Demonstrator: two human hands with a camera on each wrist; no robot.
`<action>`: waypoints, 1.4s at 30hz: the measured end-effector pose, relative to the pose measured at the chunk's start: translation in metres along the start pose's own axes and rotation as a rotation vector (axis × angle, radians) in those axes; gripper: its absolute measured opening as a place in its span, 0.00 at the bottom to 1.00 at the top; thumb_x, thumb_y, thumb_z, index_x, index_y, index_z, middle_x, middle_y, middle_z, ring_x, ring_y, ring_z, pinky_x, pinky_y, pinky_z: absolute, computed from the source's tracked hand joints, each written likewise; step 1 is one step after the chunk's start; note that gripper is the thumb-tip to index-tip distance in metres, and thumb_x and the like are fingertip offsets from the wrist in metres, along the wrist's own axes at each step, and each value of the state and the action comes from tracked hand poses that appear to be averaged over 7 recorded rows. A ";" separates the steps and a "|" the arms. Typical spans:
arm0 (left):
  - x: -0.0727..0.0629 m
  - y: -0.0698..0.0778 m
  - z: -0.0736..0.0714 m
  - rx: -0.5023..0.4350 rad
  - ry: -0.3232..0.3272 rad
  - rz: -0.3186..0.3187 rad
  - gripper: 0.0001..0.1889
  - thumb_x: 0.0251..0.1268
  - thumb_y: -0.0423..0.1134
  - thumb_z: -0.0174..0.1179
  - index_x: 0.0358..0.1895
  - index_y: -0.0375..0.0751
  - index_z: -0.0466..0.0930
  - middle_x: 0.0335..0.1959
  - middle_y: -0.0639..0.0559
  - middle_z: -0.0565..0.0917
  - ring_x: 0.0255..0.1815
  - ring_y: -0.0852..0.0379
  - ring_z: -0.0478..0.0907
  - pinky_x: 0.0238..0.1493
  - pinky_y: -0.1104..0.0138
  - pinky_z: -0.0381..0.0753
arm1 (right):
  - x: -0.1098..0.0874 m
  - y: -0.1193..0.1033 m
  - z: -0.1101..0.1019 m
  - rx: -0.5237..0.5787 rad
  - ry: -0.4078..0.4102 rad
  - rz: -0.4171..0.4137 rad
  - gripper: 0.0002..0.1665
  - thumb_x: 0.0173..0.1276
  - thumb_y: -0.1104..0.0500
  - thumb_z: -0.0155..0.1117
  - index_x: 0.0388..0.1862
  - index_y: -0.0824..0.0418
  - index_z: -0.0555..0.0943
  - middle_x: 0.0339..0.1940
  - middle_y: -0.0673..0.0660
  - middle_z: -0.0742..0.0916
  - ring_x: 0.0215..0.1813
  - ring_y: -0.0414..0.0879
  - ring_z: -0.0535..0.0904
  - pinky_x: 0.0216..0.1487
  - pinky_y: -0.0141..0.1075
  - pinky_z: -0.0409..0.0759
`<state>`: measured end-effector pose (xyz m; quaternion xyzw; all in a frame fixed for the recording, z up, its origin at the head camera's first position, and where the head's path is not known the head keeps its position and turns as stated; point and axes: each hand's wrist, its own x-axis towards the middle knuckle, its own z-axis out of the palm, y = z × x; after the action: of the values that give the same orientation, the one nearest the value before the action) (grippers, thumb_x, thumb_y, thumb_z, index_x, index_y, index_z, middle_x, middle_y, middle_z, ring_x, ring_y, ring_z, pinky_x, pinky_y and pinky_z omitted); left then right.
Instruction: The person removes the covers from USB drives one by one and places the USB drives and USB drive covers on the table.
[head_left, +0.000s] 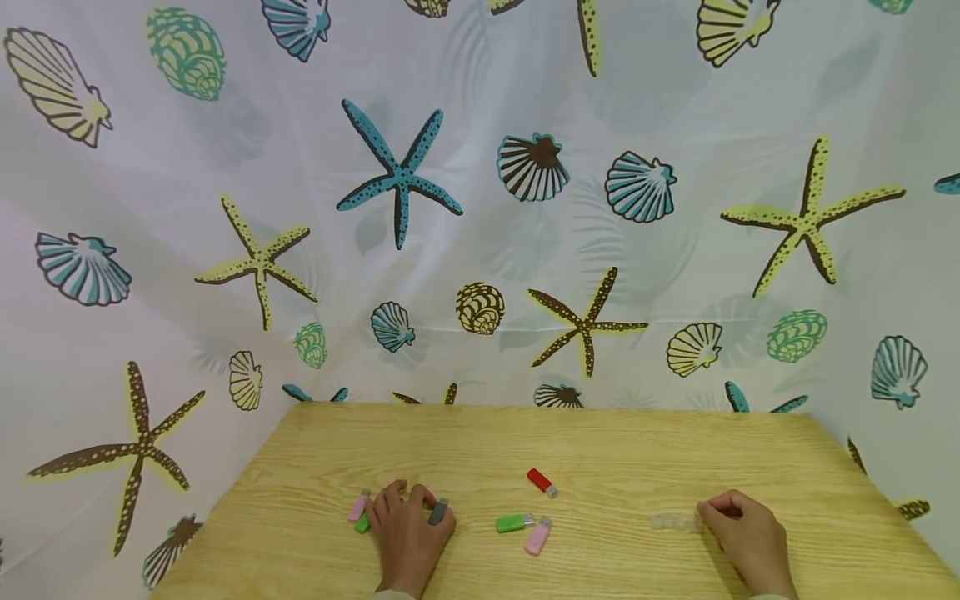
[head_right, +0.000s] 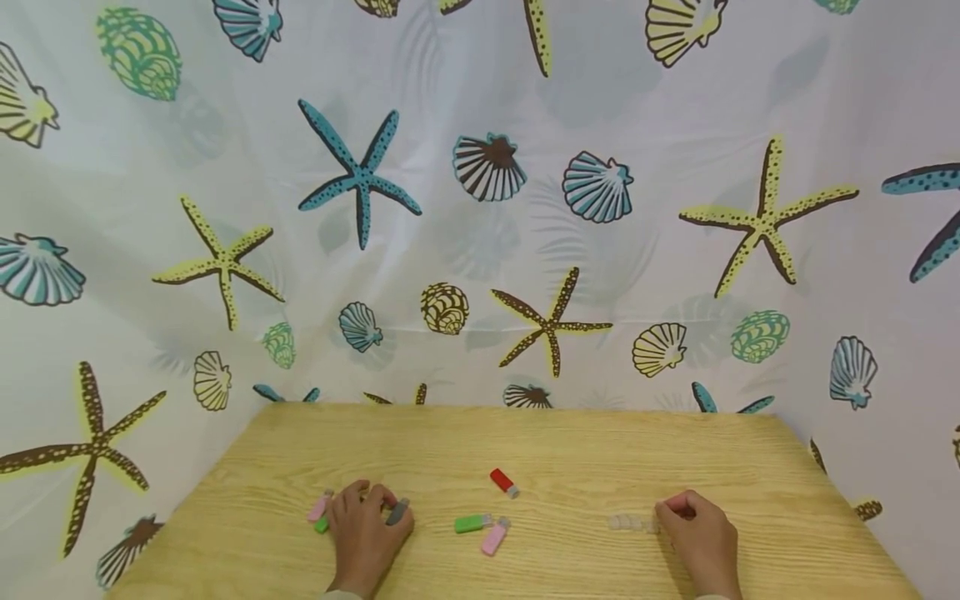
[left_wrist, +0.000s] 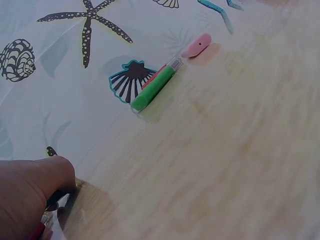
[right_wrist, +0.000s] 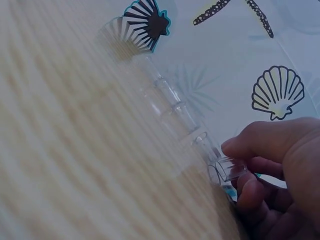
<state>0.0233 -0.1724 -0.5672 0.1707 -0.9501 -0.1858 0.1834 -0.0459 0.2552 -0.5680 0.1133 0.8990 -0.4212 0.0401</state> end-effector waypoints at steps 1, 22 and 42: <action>0.000 0.000 0.000 0.001 -0.001 0.000 0.11 0.45 0.47 0.67 0.22 0.53 0.72 0.52 0.37 0.74 0.57 0.39 0.64 0.64 0.44 0.47 | 0.000 0.000 0.000 -0.014 0.002 -0.006 0.15 0.64 0.49 0.66 0.33 0.60 0.83 0.27 0.49 0.84 0.29 0.44 0.75 0.32 0.37 0.70; 0.006 0.005 0.000 -0.159 0.170 0.046 0.08 0.50 0.40 0.67 0.24 0.50 0.76 0.46 0.44 0.76 0.53 0.40 0.68 0.68 0.40 0.48 | 0.000 0.000 0.002 -0.091 -0.009 -0.093 0.10 0.62 0.54 0.65 0.27 0.59 0.82 0.24 0.48 0.83 0.29 0.43 0.75 0.33 0.37 0.70; -0.005 0.026 0.004 -0.586 0.092 0.321 0.09 0.59 0.28 0.61 0.32 0.48 0.77 0.24 0.65 0.74 0.23 0.68 0.70 0.22 0.72 0.73 | 0.001 0.004 0.001 0.117 0.113 0.090 0.21 0.64 0.43 0.65 0.36 0.62 0.84 0.28 0.50 0.84 0.30 0.42 0.75 0.31 0.34 0.72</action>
<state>0.0197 -0.1466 -0.5617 -0.0327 -0.8618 -0.4118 0.2943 -0.0458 0.2572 -0.5712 0.1792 0.8678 -0.4635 0.0014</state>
